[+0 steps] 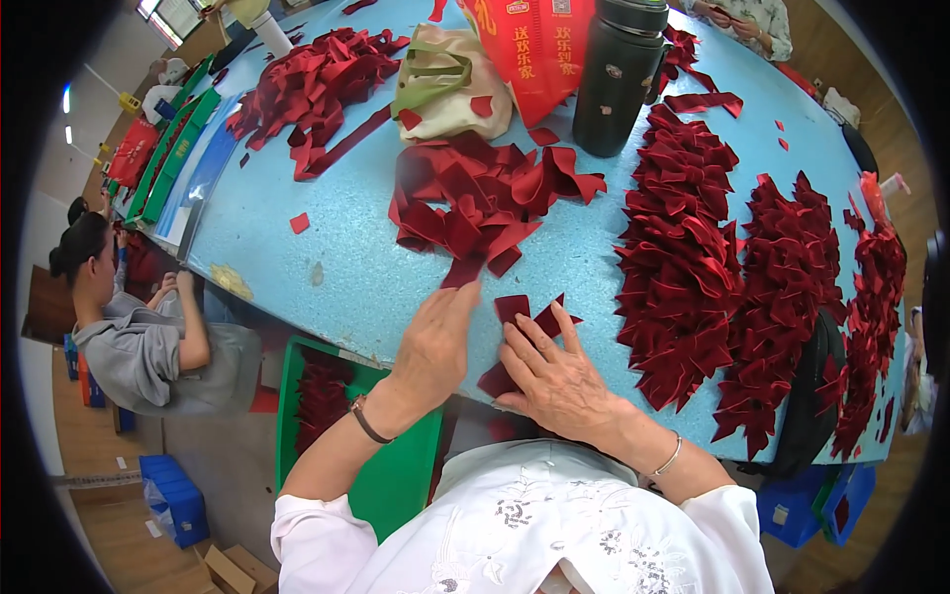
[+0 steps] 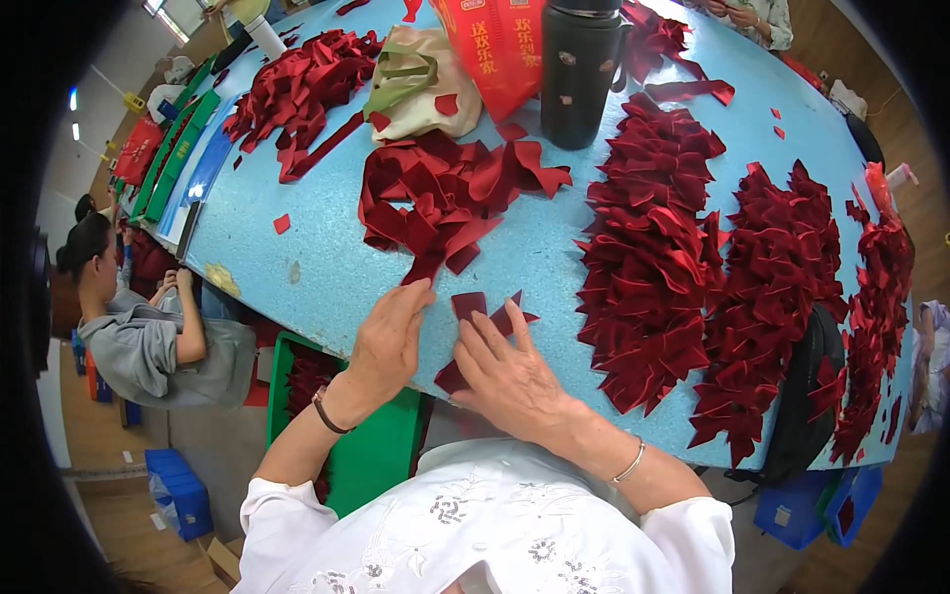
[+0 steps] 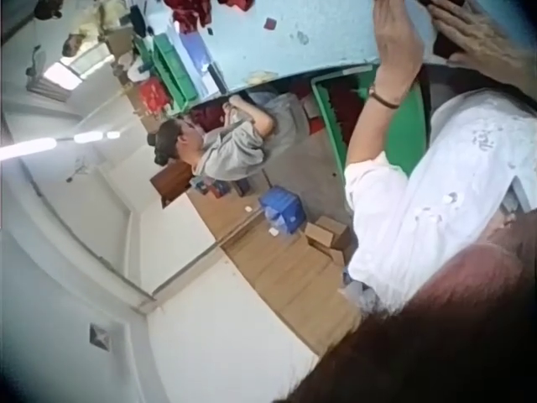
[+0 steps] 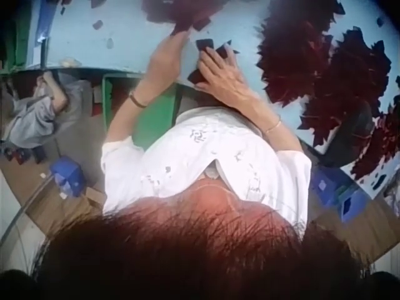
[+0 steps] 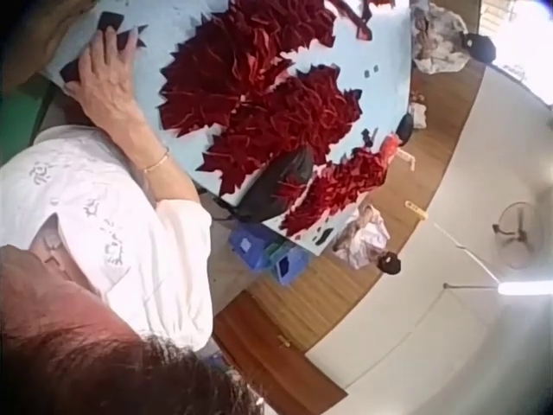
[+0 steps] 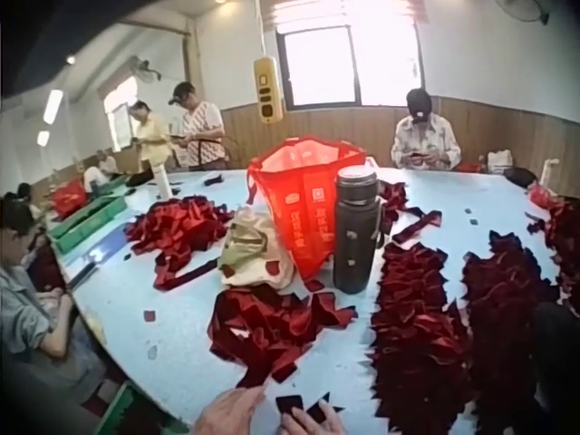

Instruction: Folding and assembling red ribbon bows by hand at a workshop table.

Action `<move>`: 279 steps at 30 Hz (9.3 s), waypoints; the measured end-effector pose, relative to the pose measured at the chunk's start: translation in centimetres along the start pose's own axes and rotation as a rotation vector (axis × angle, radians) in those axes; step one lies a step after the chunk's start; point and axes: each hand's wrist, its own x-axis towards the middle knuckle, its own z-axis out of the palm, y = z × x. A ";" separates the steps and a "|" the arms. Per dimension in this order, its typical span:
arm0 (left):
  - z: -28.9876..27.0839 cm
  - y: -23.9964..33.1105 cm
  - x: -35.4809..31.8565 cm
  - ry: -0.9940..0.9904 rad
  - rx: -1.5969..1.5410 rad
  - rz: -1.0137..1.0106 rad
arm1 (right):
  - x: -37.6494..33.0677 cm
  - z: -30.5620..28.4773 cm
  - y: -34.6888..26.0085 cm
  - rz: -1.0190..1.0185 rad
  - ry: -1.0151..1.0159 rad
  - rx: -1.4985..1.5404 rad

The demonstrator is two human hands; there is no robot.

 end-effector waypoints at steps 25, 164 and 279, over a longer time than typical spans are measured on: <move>1.5 -0.2 2.2 0.138 -0.313 -0.504 | -0.8 0.5 0.0 -0.001 0.113 0.032; 4.3 2.4 -3.0 0.063 -0.179 0.065 | 3.5 -0.7 5.0 -0.242 -0.245 0.154; 3.8 -2.5 0.9 -0.101 -0.190 0.333 | -2.1 0.6 -1.5 -0.193 0.093 0.113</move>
